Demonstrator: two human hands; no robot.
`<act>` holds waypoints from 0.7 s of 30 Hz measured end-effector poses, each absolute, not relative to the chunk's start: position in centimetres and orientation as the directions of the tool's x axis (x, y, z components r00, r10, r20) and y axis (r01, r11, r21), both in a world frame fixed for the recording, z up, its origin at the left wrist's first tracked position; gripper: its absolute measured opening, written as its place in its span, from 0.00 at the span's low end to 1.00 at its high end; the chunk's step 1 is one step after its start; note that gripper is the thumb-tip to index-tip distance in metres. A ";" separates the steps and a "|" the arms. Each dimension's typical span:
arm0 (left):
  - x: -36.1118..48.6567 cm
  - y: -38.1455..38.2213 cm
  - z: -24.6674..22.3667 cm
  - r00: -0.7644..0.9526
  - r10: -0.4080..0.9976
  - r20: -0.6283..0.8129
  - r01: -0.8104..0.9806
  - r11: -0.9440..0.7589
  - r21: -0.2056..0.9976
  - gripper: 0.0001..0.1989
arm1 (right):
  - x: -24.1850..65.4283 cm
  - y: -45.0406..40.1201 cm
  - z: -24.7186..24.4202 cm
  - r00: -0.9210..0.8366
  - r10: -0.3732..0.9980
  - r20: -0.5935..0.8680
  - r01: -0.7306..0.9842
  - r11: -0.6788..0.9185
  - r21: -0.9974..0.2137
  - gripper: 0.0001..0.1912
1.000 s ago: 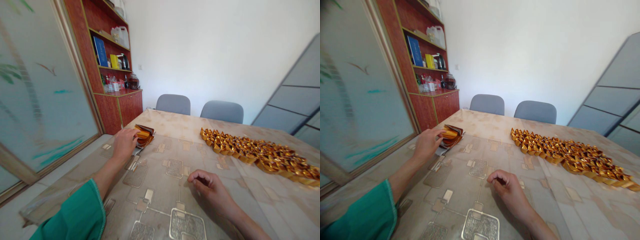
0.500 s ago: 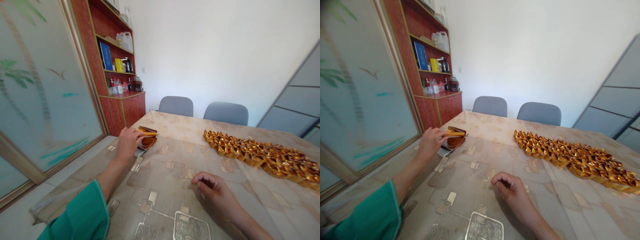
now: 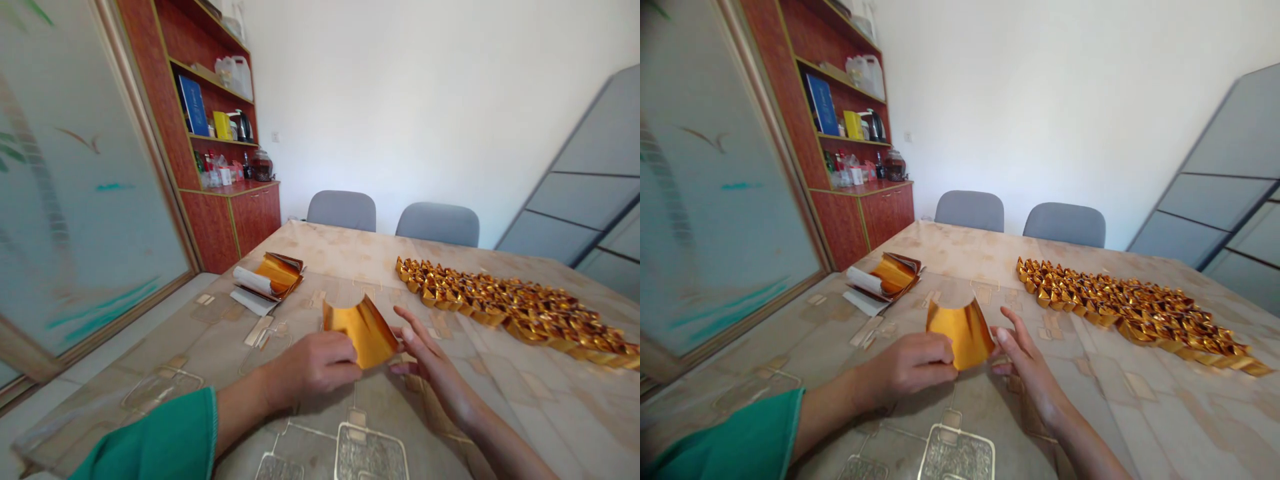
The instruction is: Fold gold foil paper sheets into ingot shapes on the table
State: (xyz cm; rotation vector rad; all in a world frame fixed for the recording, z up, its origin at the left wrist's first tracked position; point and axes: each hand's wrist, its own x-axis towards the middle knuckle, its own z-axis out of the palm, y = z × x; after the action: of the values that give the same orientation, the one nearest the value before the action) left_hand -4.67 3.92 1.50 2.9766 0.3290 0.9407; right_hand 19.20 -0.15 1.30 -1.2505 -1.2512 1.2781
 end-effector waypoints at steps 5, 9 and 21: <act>-2.7 1.8 -0.6 0.904 0.039 0.425 0.076 -0.995 -0.069 0.13 | 19.8 0.8 0.3 -0.023 0.999 0.026 0.262 0.031 -0.964 0.42; -3.0 1.8 -1.0 0.923 0.079 0.377 0.079 -0.997 0.015 0.11 | 20.1 1.4 -0.9 0.006 0.998 0.070 0.356 0.063 -0.932 0.29; -4.6 4.5 -0.3 0.299 0.621 0.725 0.533 -0.739 0.413 0.41 | 20.9 -0.2 2.9 -0.126 0.796 0.592 0.396 0.588 -0.706 0.05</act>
State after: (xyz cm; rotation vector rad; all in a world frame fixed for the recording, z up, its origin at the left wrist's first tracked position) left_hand -4.64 4.49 -0.31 2.4556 1.0937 1.4372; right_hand 20.86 -0.21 2.91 -0.9859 -1.7401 0.4636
